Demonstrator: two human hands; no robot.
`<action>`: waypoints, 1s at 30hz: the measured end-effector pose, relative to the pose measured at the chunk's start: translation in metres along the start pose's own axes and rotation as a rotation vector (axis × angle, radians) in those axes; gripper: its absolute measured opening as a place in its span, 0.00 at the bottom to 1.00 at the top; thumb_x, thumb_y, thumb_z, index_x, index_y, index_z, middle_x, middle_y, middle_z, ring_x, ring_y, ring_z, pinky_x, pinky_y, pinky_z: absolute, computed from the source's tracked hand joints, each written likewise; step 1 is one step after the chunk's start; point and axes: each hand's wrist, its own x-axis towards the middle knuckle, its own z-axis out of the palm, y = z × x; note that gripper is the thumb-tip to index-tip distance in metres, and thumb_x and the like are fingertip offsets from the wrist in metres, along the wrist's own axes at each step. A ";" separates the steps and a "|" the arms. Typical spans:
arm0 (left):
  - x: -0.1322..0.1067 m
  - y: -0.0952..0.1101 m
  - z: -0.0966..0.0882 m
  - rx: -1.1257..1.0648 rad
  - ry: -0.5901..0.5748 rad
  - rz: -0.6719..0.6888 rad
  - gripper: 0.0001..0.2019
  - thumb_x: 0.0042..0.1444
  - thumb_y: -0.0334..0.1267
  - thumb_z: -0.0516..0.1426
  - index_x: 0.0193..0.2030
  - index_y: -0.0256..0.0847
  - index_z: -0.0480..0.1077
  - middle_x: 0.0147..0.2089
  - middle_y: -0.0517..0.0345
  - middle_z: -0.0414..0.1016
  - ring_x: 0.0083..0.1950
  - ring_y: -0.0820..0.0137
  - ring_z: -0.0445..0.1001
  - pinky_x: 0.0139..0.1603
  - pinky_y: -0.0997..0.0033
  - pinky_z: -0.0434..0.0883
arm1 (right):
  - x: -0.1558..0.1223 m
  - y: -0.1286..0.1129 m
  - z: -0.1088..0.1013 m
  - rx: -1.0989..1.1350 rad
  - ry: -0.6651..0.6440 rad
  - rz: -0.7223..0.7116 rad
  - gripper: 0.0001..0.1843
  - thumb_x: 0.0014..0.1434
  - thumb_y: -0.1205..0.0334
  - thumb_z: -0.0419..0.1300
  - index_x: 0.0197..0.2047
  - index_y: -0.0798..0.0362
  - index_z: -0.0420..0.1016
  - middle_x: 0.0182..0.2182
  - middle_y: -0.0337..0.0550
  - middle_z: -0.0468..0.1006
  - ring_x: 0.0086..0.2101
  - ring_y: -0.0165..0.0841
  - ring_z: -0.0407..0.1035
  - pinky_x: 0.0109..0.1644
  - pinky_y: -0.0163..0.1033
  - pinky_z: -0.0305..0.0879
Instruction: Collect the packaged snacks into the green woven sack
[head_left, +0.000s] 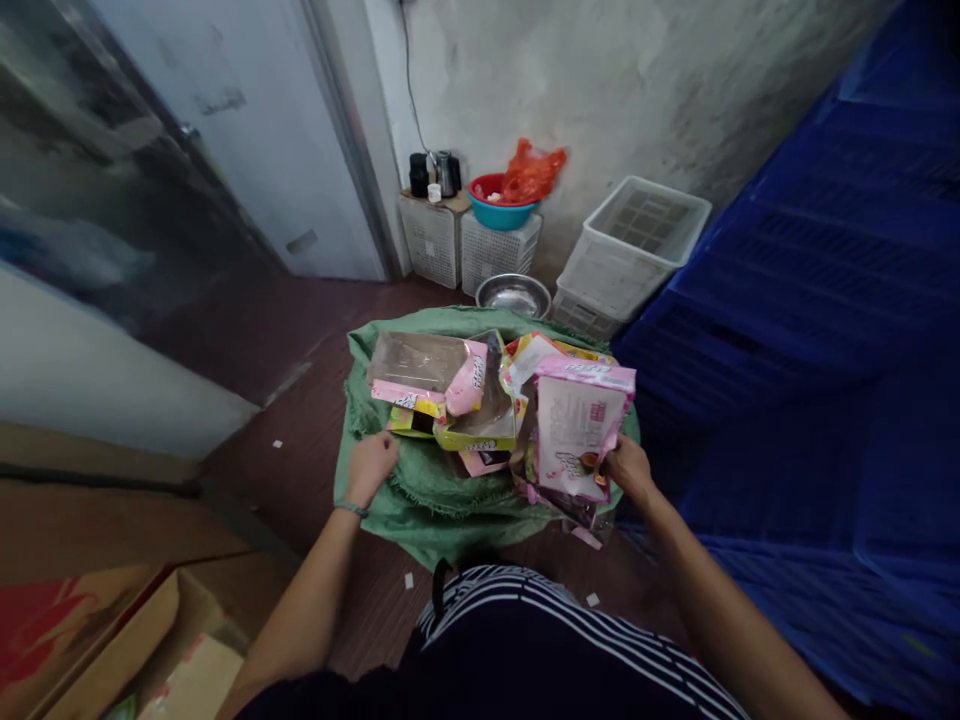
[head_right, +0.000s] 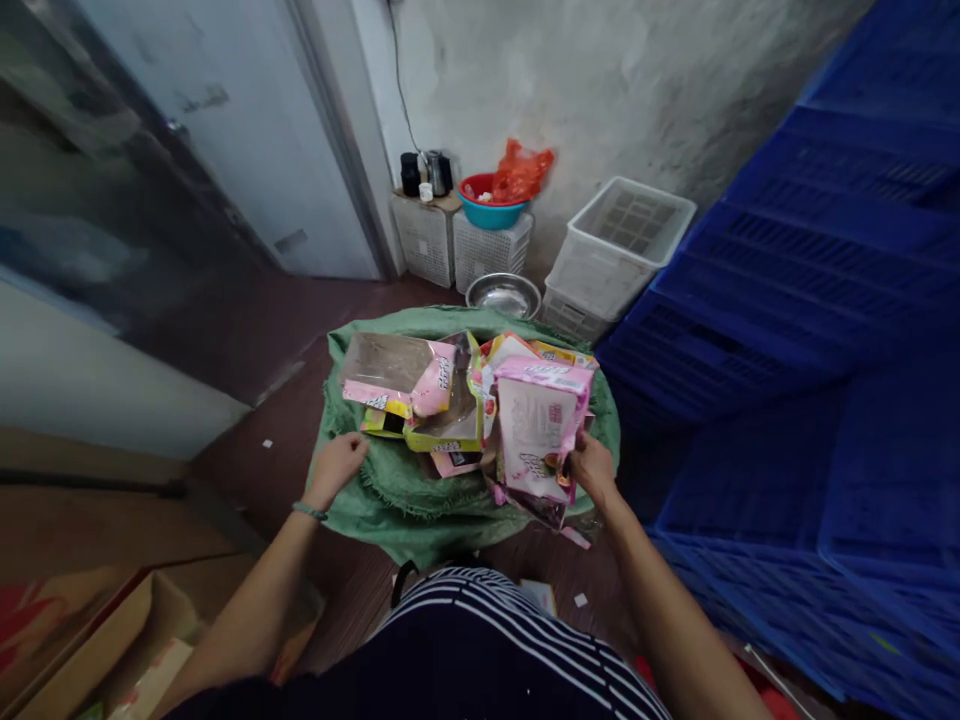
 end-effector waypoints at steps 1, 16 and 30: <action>-0.001 -0.003 0.011 0.025 -0.006 0.020 0.06 0.61 0.36 0.57 0.37 0.38 0.74 0.49 0.40 0.79 0.55 0.50 0.77 0.55 0.60 0.68 | -0.001 0.001 0.000 0.025 -0.004 0.014 0.10 0.57 0.60 0.62 0.41 0.53 0.82 0.35 0.46 0.83 0.38 0.42 0.78 0.34 0.36 0.62; -0.060 -0.033 0.016 -0.401 0.238 -0.063 0.08 0.49 0.38 0.59 0.24 0.43 0.64 0.27 0.58 0.72 0.32 0.66 0.73 0.37 0.69 0.67 | -0.006 -0.012 -0.049 -0.060 0.022 -0.292 0.15 0.57 0.59 0.55 0.42 0.52 0.80 0.35 0.44 0.82 0.38 0.42 0.76 0.38 0.38 0.62; -0.179 0.028 -0.048 -1.313 0.543 0.207 0.14 0.35 0.32 0.67 0.16 0.40 0.62 0.23 0.61 0.65 0.27 0.73 0.64 0.25 0.77 0.65 | 0.026 -0.227 0.053 -0.641 -0.361 -1.206 0.13 0.70 0.62 0.65 0.56 0.55 0.77 0.56 0.52 0.71 0.48 0.42 0.70 0.51 0.41 0.66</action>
